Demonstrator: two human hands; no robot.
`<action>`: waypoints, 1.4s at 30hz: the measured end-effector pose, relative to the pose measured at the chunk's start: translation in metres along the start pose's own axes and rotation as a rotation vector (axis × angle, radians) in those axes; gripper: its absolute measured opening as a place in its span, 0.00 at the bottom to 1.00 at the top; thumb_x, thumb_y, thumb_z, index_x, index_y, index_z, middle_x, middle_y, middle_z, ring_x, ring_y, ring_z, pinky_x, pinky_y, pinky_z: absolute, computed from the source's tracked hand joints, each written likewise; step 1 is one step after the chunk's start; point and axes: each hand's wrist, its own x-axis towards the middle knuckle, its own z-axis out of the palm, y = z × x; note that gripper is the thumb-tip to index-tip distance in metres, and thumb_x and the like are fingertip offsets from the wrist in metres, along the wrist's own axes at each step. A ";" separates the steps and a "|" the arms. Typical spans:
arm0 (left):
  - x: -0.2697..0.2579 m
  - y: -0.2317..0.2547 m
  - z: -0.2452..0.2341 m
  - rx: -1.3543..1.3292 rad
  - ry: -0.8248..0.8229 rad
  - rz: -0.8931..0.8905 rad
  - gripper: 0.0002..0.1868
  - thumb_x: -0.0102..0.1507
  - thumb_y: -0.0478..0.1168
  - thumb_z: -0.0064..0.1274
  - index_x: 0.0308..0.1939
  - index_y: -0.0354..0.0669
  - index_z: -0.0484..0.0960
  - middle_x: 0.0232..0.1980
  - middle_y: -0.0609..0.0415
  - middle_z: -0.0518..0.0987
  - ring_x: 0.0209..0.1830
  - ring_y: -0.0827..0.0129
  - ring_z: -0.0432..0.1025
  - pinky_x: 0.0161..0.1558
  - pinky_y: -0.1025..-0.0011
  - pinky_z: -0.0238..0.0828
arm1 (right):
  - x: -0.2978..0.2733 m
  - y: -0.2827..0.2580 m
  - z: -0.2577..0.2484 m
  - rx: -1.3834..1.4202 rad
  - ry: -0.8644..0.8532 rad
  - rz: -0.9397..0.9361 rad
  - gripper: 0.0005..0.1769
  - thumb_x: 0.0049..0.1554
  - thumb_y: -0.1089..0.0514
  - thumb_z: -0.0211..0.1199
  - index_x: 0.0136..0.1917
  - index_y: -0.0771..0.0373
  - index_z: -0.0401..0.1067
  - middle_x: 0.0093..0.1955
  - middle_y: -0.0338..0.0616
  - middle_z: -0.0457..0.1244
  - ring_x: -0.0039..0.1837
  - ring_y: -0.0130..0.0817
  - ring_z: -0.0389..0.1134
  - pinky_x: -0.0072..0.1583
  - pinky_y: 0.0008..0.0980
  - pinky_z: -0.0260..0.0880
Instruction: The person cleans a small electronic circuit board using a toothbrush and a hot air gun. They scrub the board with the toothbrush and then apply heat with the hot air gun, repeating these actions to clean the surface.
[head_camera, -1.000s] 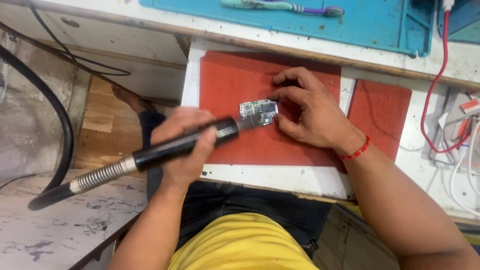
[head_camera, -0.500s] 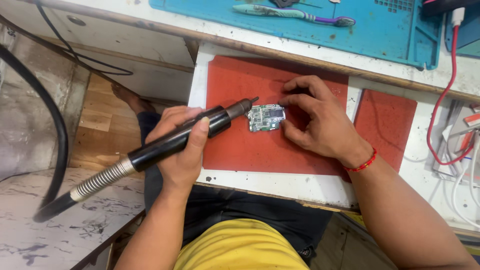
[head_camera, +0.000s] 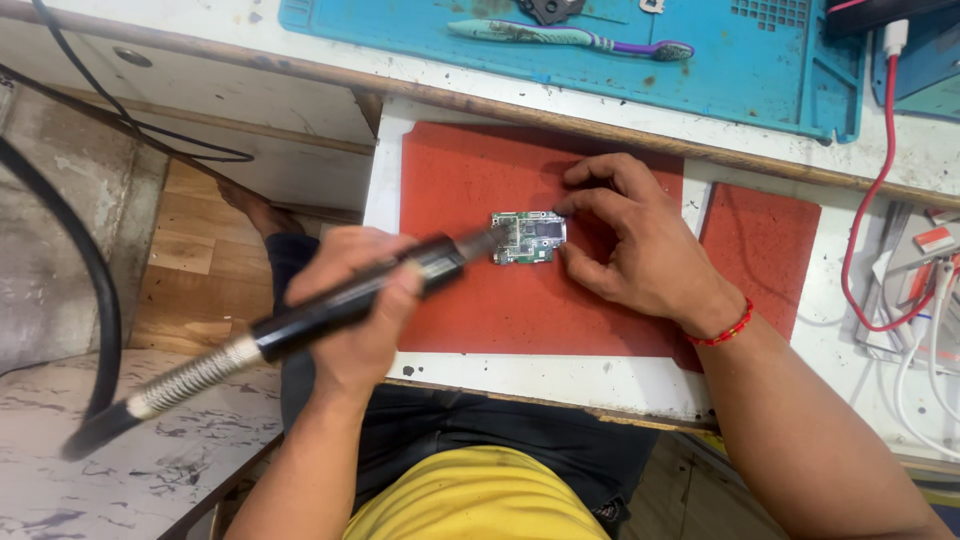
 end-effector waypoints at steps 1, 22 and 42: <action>0.001 0.000 0.000 0.016 -0.026 0.027 0.14 0.67 0.45 0.62 0.47 0.37 0.84 0.45 0.51 0.83 0.47 0.64 0.78 0.53 0.70 0.76 | -0.001 0.000 -0.002 0.006 0.004 0.008 0.21 0.49 0.60 0.71 0.56 0.67 0.76 0.66 0.52 0.60 0.68 0.48 0.64 0.65 0.40 0.68; 0.003 0.004 0.000 -0.008 -0.030 0.049 0.10 0.66 0.40 0.62 0.44 0.36 0.82 0.43 0.50 0.83 0.44 0.65 0.78 0.52 0.71 0.75 | 0.003 -0.005 -0.009 -0.091 -0.036 -0.123 0.30 0.49 0.51 0.73 0.64 0.59 0.74 0.71 0.55 0.57 0.71 0.57 0.57 0.70 0.51 0.61; 0.006 0.002 0.001 -0.006 -0.145 0.157 0.14 0.63 0.44 0.64 0.44 0.37 0.84 0.41 0.52 0.84 0.45 0.64 0.78 0.54 0.67 0.75 | 0.002 -0.003 -0.006 -0.051 -0.074 -0.047 0.29 0.46 0.55 0.69 0.62 0.57 0.76 0.73 0.53 0.56 0.73 0.56 0.55 0.72 0.53 0.59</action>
